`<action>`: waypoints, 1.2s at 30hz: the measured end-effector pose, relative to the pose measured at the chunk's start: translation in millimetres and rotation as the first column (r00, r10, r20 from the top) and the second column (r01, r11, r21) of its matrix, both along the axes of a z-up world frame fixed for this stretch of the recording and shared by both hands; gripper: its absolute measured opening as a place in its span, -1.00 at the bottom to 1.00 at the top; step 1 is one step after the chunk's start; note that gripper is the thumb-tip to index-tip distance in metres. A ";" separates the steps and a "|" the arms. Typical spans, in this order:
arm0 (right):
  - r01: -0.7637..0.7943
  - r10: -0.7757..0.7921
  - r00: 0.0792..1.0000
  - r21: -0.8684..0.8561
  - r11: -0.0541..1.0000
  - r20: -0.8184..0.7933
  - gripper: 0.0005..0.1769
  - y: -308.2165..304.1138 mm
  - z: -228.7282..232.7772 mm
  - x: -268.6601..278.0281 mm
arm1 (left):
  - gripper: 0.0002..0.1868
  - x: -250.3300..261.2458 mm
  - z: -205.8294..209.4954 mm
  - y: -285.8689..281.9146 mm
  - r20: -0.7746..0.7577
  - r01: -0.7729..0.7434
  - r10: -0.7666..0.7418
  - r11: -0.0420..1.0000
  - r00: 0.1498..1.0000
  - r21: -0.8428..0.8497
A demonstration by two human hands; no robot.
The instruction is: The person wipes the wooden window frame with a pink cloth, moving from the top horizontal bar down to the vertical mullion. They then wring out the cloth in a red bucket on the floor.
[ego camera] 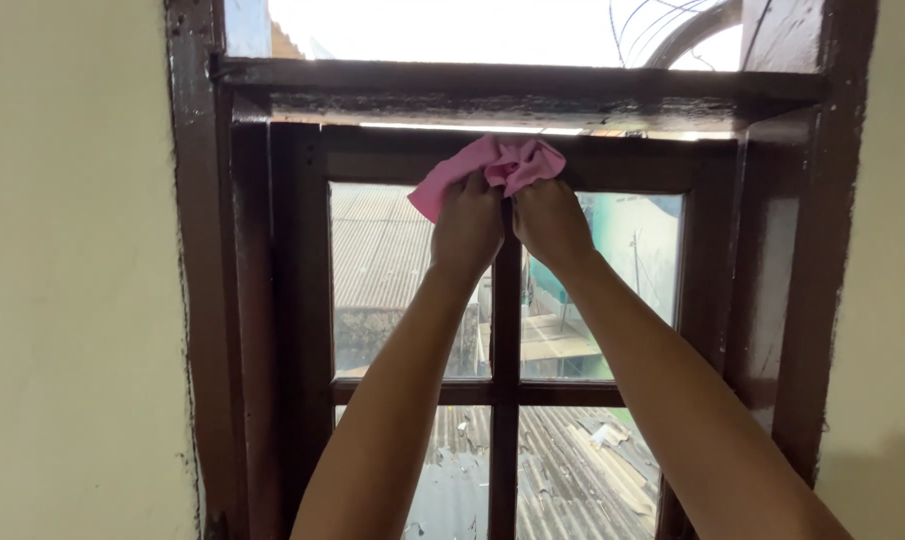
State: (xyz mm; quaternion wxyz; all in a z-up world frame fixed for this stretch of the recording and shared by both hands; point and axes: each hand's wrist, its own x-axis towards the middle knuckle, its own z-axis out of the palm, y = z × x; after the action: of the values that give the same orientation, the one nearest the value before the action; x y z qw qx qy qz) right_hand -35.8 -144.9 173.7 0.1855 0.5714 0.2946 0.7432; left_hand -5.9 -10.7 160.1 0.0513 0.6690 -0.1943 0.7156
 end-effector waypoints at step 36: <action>-0.079 0.066 0.945 -0.030 0.996 -0.322 -0.81 -22.9 -274.5 -72.2 | -0.79 -67.2 -323.1 -3.0 -0.310 -0.035 0.117 0.966 0.944 0.258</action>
State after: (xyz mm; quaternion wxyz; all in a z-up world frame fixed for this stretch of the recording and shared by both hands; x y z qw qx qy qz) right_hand -108.0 -167.9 -100.8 0.1199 0.6691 0.3575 0.6404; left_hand -73.1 -13.8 -163.1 -0.0296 0.7850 -0.2455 0.5680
